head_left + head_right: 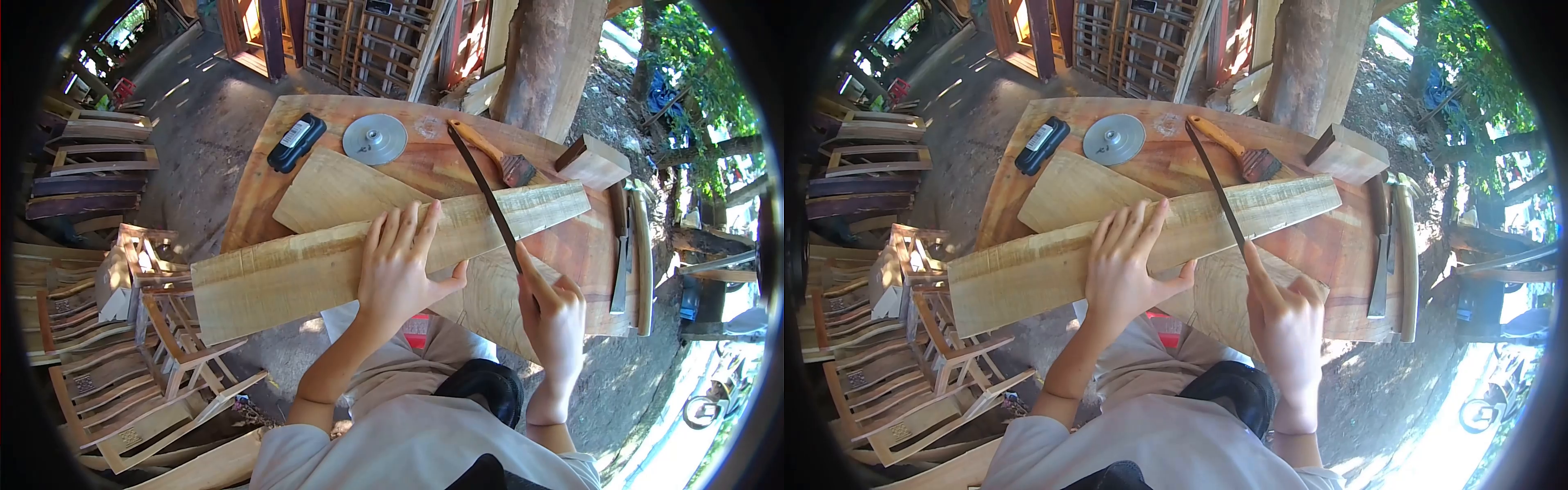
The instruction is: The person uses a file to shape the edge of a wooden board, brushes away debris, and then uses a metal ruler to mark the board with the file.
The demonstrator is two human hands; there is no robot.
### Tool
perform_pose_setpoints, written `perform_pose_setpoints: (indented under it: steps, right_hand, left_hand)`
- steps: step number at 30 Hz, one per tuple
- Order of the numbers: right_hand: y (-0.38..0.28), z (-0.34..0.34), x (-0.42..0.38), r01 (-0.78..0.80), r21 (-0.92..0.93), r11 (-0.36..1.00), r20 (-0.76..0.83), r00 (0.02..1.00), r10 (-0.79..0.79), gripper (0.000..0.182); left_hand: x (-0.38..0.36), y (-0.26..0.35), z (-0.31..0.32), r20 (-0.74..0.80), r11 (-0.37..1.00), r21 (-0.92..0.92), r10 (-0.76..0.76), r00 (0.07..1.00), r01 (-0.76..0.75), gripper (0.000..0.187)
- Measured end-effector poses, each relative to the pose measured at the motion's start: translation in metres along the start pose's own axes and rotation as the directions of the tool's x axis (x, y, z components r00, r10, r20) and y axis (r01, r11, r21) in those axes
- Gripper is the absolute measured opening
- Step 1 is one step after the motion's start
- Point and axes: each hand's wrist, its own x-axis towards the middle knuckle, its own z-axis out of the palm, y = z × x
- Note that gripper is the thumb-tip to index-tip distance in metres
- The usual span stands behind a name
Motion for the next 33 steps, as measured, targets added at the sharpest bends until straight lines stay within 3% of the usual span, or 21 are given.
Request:
perform_pose_setpoints:
  steps: [3, 8, 12, 14, 16, 18, 19, 20, 24, 27, 33]
  right_hand:
    - [0.003, 0.012, 0.007, 0.009, 0.012, 1.0, 0.018, 1.0, -0.01, 0.05]
    - [-0.007, -0.025, -0.025, -0.005, -0.037, 0.999, 0.07, 0.997, 0.007, 0.049]
    - [-0.011, -0.033, -0.035, -0.103, -0.008, 0.995, 0.093, 0.99, 0.104, 0.049]
    - [-0.012, -0.025, -0.024, -0.204, 0.032, 0.978, 0.026, 0.979, 0.204, 0.052]
    - [-0.008, -0.019, -0.017, -0.179, 0.028, 0.983, 0.017, 0.984, 0.179, 0.043]
    - [-0.005, -0.015, -0.008, -0.085, -0.007, 0.996, 0.03, 0.996, 0.085, 0.025]
    - [-0.013, -0.014, -0.002, -0.11, -0.011, 0.994, 0.041, 0.993, 0.11, 0.011]
    - [-0.012, -0.005, 0.002, -0.064, -0.014, 0.998, 0.02, 0.998, 0.064, 0.01]
    - [-0.015, -0.001, -0.007, -0.031, -0.013, 0.999, -0.011, 0.999, 0.031, 0.015]
    - [-0.013, -0.022, -0.029, -0.09, 0.017, 0.996, 0.03, 0.996, 0.09, 0.023]
    - [-0.015, -0.017, -0.023, -0.132, 0.049, 0.99, 0.005, 0.991, 0.132, 0.018]
  left_hand:
    - [0.005, 0.002, -0.005, -0.052, 1.0, -0.011, 0.016, 0.998, -0.017, 0.075]
    - [0.004, 0.002, -0.004, -0.067, 1.0, -0.016, 0.004, 0.998, -0.005, 0.075]
    - [0.0, -0.001, 0.002, -0.005, 1.0, -0.015, -0.001, 1.0, 0.001, 0.081]
    - [0.0, -0.001, 0.003, -0.011, 1.0, -0.022, 0.004, 1.0, -0.004, 0.08]
    - [0.0, -0.001, 0.001, -0.012, 1.0, -0.027, 0.0, 1.0, 0.0, 0.08]
    - [0.003, 0.001, -0.002, -0.042, 1.0, -0.016, 0.006, 0.999, -0.007, 0.077]
    - [0.004, 0.002, -0.003, -0.068, 1.0, -0.015, 0.014, 0.998, -0.015, 0.074]
    - [0.005, 0.002, -0.004, -0.072, 1.0, -0.017, 0.017, 0.997, -0.019, 0.074]
    - [0.002, 0.001, -0.001, -0.054, 1.0, -0.021, 0.003, 0.999, -0.004, 0.076]
    - [0.0, 0.0, -0.001, -0.025, 0.999, -0.032, -0.017, 1.0, 0.016, 0.08]
    - [0.0, 0.001, 0.0, -0.014, 1.0, -0.011, -0.003, 1.0, 0.002, 0.081]
